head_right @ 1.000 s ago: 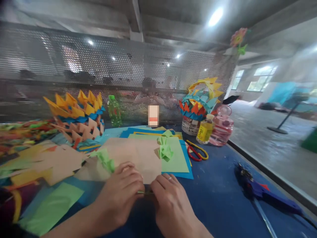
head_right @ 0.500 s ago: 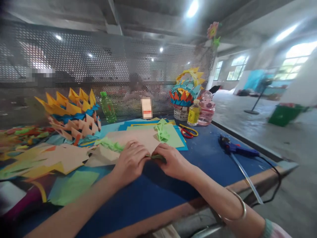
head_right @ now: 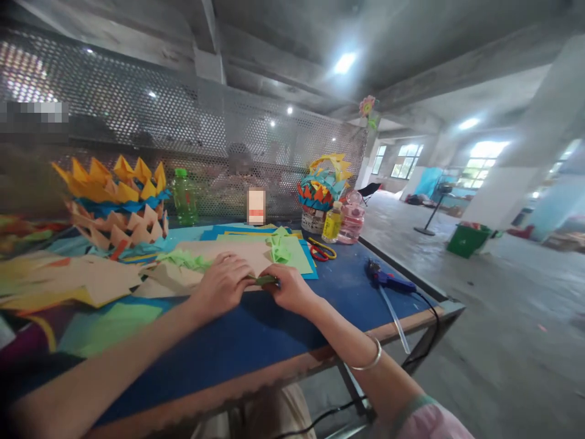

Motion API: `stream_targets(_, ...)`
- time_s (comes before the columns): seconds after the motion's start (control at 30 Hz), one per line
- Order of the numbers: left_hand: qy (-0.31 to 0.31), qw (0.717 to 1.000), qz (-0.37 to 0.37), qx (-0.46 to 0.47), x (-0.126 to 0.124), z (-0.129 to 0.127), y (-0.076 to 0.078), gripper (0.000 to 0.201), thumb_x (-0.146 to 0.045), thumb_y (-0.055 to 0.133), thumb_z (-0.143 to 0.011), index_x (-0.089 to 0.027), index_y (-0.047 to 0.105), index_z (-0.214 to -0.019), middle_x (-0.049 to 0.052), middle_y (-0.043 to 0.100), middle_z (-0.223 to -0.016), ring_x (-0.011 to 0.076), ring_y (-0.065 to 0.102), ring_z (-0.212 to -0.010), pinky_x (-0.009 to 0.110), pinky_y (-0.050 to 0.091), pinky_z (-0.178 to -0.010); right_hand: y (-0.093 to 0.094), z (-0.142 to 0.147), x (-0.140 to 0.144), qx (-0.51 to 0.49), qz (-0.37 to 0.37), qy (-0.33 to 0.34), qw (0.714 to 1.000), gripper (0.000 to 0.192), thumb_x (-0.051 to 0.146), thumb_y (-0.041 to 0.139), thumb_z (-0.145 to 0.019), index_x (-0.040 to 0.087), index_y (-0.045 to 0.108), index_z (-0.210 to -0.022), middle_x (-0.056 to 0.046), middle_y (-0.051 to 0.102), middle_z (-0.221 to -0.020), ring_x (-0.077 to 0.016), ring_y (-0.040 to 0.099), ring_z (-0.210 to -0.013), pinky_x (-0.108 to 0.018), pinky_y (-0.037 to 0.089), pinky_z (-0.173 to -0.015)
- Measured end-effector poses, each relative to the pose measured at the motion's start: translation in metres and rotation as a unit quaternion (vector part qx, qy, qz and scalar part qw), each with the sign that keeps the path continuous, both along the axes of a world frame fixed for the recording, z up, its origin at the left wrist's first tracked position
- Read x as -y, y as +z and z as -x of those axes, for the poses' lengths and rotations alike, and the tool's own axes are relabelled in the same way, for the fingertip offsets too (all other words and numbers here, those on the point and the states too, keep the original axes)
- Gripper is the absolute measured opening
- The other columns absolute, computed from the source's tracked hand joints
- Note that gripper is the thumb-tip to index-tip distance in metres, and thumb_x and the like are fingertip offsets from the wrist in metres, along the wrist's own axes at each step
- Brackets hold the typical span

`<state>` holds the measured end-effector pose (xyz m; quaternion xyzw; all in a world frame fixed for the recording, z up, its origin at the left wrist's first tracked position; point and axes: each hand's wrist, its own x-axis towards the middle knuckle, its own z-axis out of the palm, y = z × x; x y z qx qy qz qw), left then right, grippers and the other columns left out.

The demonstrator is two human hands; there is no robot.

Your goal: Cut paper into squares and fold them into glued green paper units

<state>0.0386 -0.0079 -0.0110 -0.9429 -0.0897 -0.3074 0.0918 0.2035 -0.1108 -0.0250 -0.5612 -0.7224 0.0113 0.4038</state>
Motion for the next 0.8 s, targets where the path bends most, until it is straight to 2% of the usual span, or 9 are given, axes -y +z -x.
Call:
stream_targets(0.2,0.010,1.000,-0.014,0.011,0.009,0.001,0.007,0.015,-0.021,0.054,-0.090,-0.017,0.061,-0.078,0.005,0.067,-0.079,0.0226,0.058,-0.085,0.040,0.036,-0.087,0.001,-0.003,0.000,-0.007,-0.045,0.007,0.999,0.017,0.004,0.057,-0.074,0.018,0.065,-0.080,-0.002,0.063,-0.076,-0.0163,0.058,-0.073,-0.027,0.043,-0.068)
stream_targets(0.27,0.023,1.000,-0.010,0.011,0.005,0.002,0.007,0.015,-0.022,0.054,-0.090,-0.017,0.062,-0.078,0.005,0.067,-0.078,0.0220,0.059,-0.084,0.039,0.036,-0.087,0.001,-0.007,0.000,-0.008,-0.055,0.016,0.998,0.018,0.005,0.058,-0.075,0.018,0.066,-0.085,-0.003,0.064,-0.079,-0.0169,0.058,-0.075,-0.028,0.044,-0.069)
stream_targets(0.4,0.053,0.998,0.002,0.017,-0.008,0.008,0.008,0.017,-0.021,0.054,-0.090,-0.018,0.063,-0.076,0.004,0.068,-0.078,0.0212,0.060,-0.085,0.038,0.036,-0.087,-0.001,-0.012,-0.002,-0.013,-0.064,0.031,0.997,0.037,0.006,0.059,-0.073,0.020,0.064,-0.107,-0.005,0.066,-0.095,-0.0188,0.059,-0.088,-0.028,0.047,-0.072)
stream_targets(0.47,0.062,0.998,0.004,0.019,-0.012,0.011,0.009,0.017,-0.020,0.054,-0.090,-0.018,0.065,-0.077,0.004,0.069,-0.079,0.0207,0.061,-0.085,0.037,0.037,-0.086,-0.002,-0.015,-0.002,-0.026,-0.068,0.021,0.997,0.036,0.007,0.055,-0.075,0.019,0.063,-0.109,-0.007,0.066,-0.097,-0.0187,0.060,-0.091,-0.028,0.048,-0.071)
stream_targets(0.63,0.056,0.998,0.016,0.005,-0.013,0.013,0.012,0.017,-0.020,0.054,-0.089,-0.019,0.066,-0.078,0.003,0.071,-0.081,0.0200,0.062,-0.085,0.037,0.038,-0.087,-0.001,-0.021,-0.007,-0.068,-0.077,-0.053,0.993,0.020,0.014,0.047,-0.085,0.017,0.065,-0.093,-0.007,0.069,-0.087,-0.0167,0.062,-0.076,-0.027,0.047,-0.067)
stream_targets(0.8,0.054,0.998,0.026,-0.014,-0.011,0.011,0.011,0.016,-0.020,0.055,-0.089,-0.018,0.067,-0.078,0.004,0.072,-0.082,0.0208,0.063,-0.087,0.037,0.038,-0.086,-0.001,-0.021,-0.008,-0.072,-0.062,-0.089,0.991,0.018,0.022,0.048,-0.089,0.018,0.065,-0.085,-0.001,0.064,-0.063,-0.0142,0.057,-0.058,-0.024,0.044,-0.061)
